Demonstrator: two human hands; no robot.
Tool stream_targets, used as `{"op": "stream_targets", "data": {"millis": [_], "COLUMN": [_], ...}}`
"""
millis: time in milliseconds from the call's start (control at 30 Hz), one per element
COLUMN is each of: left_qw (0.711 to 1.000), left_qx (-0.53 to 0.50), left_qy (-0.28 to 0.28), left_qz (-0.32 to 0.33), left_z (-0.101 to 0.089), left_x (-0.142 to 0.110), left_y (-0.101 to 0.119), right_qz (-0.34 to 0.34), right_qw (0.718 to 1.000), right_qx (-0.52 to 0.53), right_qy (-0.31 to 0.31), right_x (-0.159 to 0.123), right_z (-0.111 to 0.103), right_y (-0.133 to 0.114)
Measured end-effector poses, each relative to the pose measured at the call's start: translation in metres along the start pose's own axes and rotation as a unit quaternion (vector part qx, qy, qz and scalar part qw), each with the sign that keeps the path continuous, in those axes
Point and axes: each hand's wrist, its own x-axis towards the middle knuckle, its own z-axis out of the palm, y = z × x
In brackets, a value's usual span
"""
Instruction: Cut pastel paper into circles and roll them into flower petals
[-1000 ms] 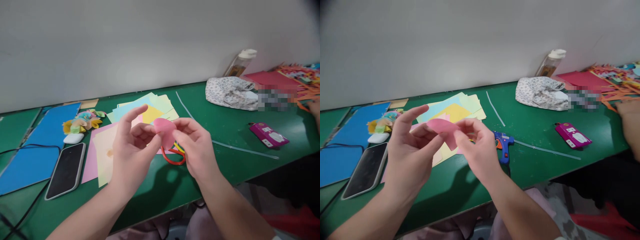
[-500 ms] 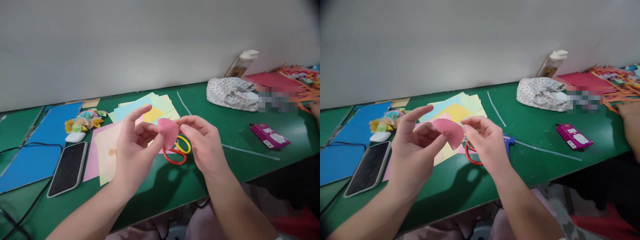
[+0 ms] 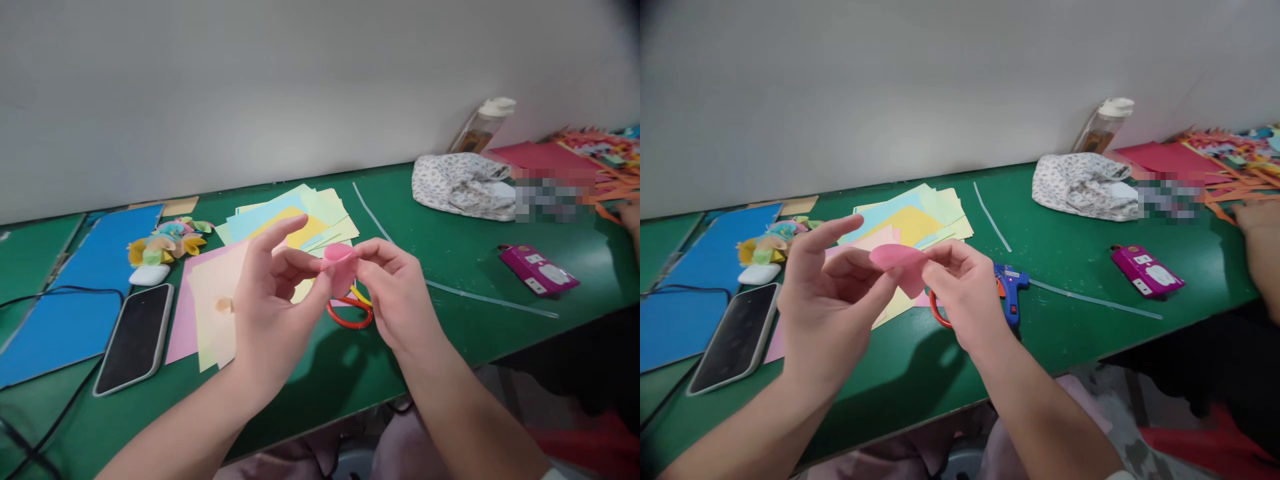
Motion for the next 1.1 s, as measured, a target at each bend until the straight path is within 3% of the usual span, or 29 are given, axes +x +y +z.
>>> {"op": "stream_targets", "data": {"millis": [133, 300, 500, 567, 933, 1100], "left_qw": [1.000, 0.999, 0.990, 0.988, 0.985, 0.983], "left_qx": [-0.008, -0.025, -0.094, -0.101, -0.109, -0.131], "left_qy": [0.003, 0.010, -0.035, -0.047, -0.059, -0.046], "left_qz": [-0.007, -0.028, -0.098, -0.109, -0.120, -0.122], "left_z": [0.000, -0.003, -0.007, -0.007, -0.002, -0.001], "left_x": [-0.001, 0.004, 0.006, 0.006, 0.008, 0.008], "left_y": [-0.003, -0.004, -0.002, -0.001, -0.001, -0.002], "right_qz": [0.009, -0.058, -0.062, -0.062, -0.098, -0.116], "right_qw": [0.999, 0.988, 0.994, 0.989, 0.975, 0.978], "right_qx": [0.035, 0.072, -0.076, -0.113, -0.196, -0.173], "right_qy": [0.038, 0.124, -0.046, -0.071, -0.029, -0.029], "right_x": [0.004, 0.015, 0.005, 0.002, -0.007, -0.013], "right_z": [-0.001, -0.014, -0.019, -0.017, -0.007, 0.002], "right_y": [0.000, -0.005, -0.015, -0.016, -0.011, -0.006]}}
